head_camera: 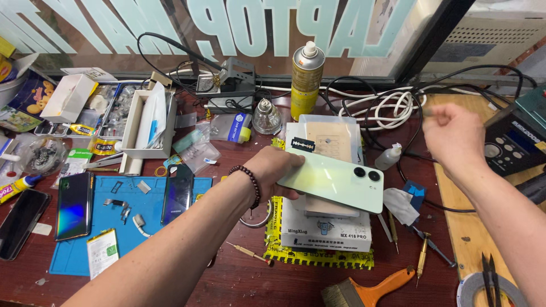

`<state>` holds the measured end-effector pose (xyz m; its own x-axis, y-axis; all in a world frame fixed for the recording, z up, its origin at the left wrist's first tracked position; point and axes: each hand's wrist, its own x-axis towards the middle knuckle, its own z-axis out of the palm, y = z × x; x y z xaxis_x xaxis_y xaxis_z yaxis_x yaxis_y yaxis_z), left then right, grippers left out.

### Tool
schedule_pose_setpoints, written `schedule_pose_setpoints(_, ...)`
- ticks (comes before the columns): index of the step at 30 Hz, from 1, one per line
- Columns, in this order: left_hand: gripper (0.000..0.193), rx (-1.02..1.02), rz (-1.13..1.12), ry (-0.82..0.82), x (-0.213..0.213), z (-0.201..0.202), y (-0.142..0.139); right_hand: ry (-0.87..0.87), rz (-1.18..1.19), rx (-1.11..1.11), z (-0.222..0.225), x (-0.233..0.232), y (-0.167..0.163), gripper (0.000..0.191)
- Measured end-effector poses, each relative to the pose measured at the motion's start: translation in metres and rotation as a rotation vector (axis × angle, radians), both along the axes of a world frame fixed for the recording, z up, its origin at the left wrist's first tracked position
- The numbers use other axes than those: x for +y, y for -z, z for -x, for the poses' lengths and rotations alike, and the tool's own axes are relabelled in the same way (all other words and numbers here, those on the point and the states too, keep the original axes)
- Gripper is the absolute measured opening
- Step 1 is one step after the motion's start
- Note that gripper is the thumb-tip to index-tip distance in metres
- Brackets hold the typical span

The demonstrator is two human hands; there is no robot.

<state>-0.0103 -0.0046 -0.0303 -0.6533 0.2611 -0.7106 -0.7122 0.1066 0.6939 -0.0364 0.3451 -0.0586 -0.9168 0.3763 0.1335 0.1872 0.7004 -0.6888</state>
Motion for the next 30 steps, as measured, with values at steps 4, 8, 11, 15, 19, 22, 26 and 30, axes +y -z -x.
schedule_pose_setpoints(4, 0.03, -0.03, -0.015, -0.003, -0.003, 0.002, 0.002, -0.163, 0.009, -0.346, 0.003, 0.035, 0.075, 0.075)
schedule_pose_setpoints(8, 0.03, -0.032, -0.038, -0.007, -0.004, 0.002, 0.001, -0.213, -0.198, -0.359, -0.004, 0.013, 0.1, 0.062)
schedule_pose_setpoints(11, 0.031, -0.043, -0.019, -0.016, -0.004, 0.002, -0.002, -0.172, -0.174, -0.375, -0.013, -0.004, 0.077, 0.047)
schedule_pose_setpoints(15, 0.031, -0.046, -0.023, -0.008, -0.005, 0.002, -0.005, -0.225, -0.111, -0.199, -0.025, -0.023, 0.014, 0.04)
schedule_pose_setpoints(19, 0.032, -0.064, -0.055, -0.024, -0.004, 0.002, -0.009, -0.521, 0.017, -0.051, -0.042, -0.048, -0.055, 0.052)
schedule_pose_setpoints(22, 0.031, -0.077, -0.044, -0.028, -0.003, 0.001, -0.011, -0.625, 0.011, -0.128, -0.05, -0.08, -0.088, 0.057)
schedule_pose_setpoints(26, 0.031, -0.068, -0.047, -0.029, -0.002, 0.0, -0.01, -0.719, -0.206, -0.04, -0.051, -0.115, -0.102, 0.046)
schedule_pose_setpoints(30, 0.031, -0.067, -0.05, -0.033, -0.002, 0.001, -0.006, -0.737, -0.307, -0.008, -0.049, -0.127, -0.102, 0.043)
